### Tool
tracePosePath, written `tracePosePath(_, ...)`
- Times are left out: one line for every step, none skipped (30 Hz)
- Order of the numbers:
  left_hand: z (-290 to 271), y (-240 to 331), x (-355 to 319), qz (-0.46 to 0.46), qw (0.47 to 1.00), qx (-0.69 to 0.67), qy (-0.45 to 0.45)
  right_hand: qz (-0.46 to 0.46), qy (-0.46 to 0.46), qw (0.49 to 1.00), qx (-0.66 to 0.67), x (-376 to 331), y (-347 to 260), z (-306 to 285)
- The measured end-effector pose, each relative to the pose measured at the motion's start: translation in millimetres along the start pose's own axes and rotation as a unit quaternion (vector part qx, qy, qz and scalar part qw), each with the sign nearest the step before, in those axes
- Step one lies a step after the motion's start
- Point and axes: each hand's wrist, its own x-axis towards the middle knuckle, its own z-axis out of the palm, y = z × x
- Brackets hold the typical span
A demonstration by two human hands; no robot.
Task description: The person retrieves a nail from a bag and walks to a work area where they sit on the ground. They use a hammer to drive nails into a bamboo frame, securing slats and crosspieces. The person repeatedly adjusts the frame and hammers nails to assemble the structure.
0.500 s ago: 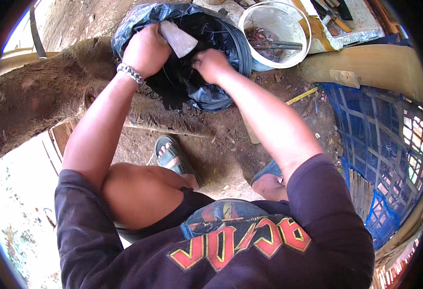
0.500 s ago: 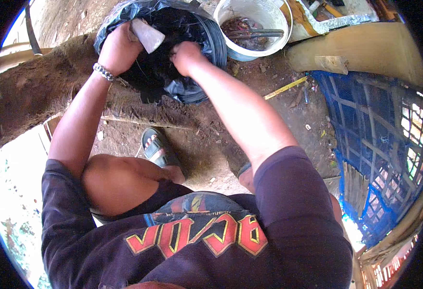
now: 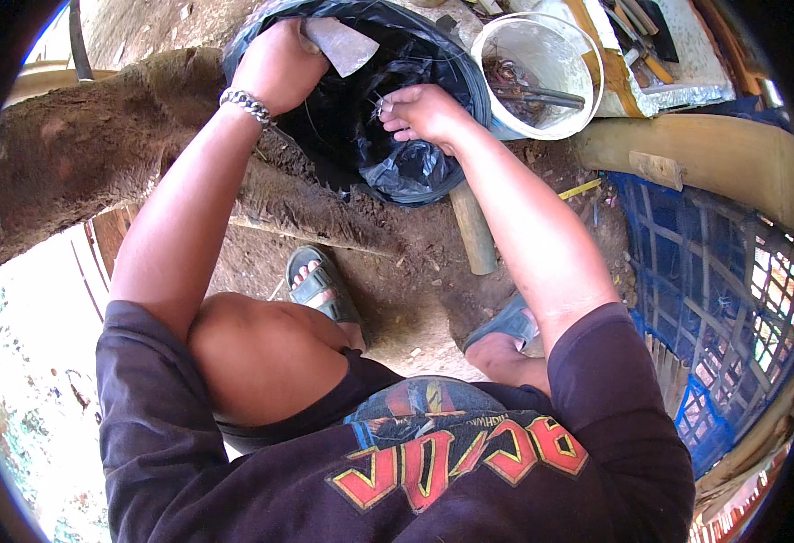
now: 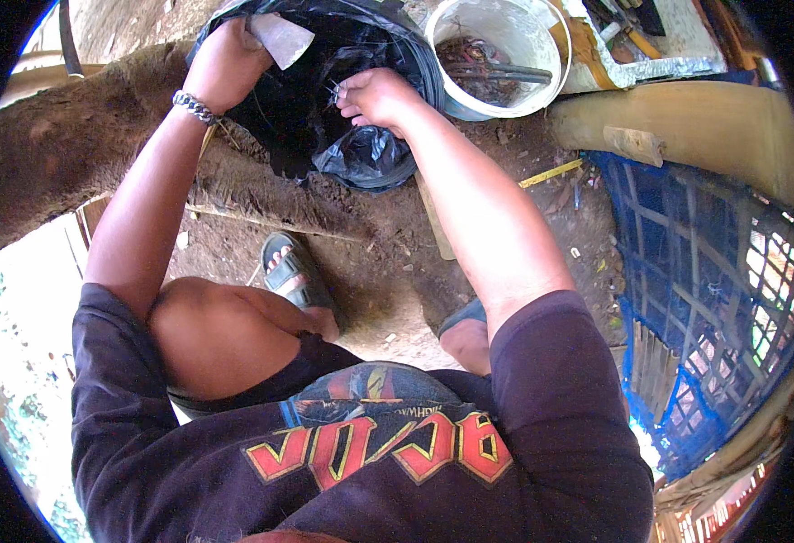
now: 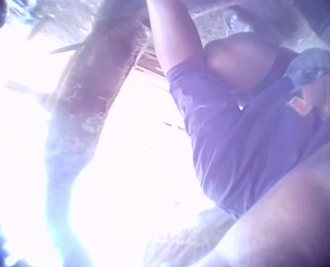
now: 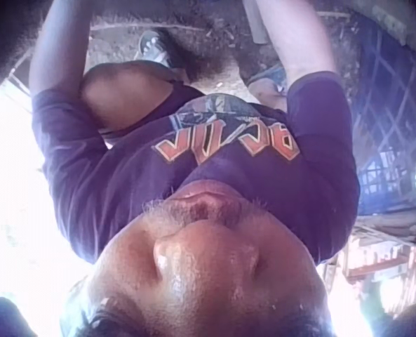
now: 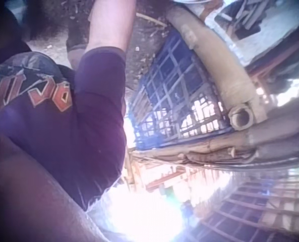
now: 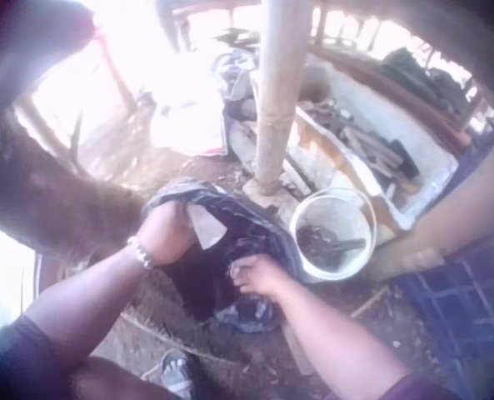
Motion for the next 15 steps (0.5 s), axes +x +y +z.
tracePosePath(-0.5, -0.4, 0.1, -0.005, 1.0, 0.004, -0.014, -0.001, 0.004, 1.0, 0.005, -0.7, 0.8, 0.5)
tracePosePath(1.2, -1.1, 0.2, -0.002, 1.0, -0.002, -0.006, -0.002, 0.009, 1.0, 0.01, -1.9, 1.8, 1.2)
tracePosePath(2.0, -1.2, 0.5, 0.001, 1.0, -0.007, 0.003, -0.004, 0.013, 1.0, 0.015, -2.2, 1.9, 2.3)
tracePosePath(2.8, -1.5, 0.4, 0.003, 1.0, -0.011, 0.011, -0.003, 0.011, 1.0, 0.018, -2.5, 1.7, 2.7)
tracePosePath(3.2, -2.1, -0.1, 0.0, 1.0, -0.011, 0.012, -0.002, 0.009, 1.0, 0.021, -2.8, 1.4, 2.9)
tracePosePath(1.9, 0.1, -0.5, -0.002, 1.0, -0.012, 0.014, 0.0, 0.008, 1.0, 0.024, -2.9, 1.9, 2.0)
tracePosePath(0.8, 2.5, -0.9, -0.005, 1.0, -0.013, 0.015, 0.003, 0.005, 1.0, 0.026, -2.6, 2.4, 1.5)
tracePosePath(0.5, 5.6, -1.3, -0.015, 1.0, -0.013, 0.01, 0.006, 0.002, 1.0, 0.027, -2.3, 3.0, 1.1)
tracePosePath(-1.1, 9.6, -2.1, -0.025, 1.0, -0.011, 0.006, 0.008, -0.001, 1.0, 0.028, -2.3, 2.0, 1.6)
tracePosePath(-2.0, 11.3, -2.8, -0.035, 0.999, -0.01, 0.001, 0.01, 0.0, 1.0, 0.028, -2.6, 1.3, 1.9)
tracePosePath(-1.7, 10.3, -2.9, -0.033, 0.999, -0.011, 0.002, 0.012, 0.001, 1.0, 0.027, -3.3, 1.0, 2.3)
tracePosePath(-2.2, 9.5, -2.9, -0.032, 0.999, -0.012, 0.002, 0.013, 0.001, 1.0, 0.026, -4.0, -0.3, 2.9)
tracePosePath(-3.0, 8.9, -3.1, -0.03, 0.999, -0.013, 0.003, 0.017, -0.01, 1.0, 0.02, -4.4, -1.9, 3.0)
tracePosePath(-3.8, 8.5, -4.1, -0.031, 0.999, -0.012, 0.003, 0.021, -0.021, 0.999, 0.014, -5.0, -3.5, 2.7)
tracePosePath(-5.0, 10.8, -5.3, -0.03, 0.999, -0.012, 0.002, 0.026, -0.03, 0.999, 0.007, -6.2, -4.9, 1.9)
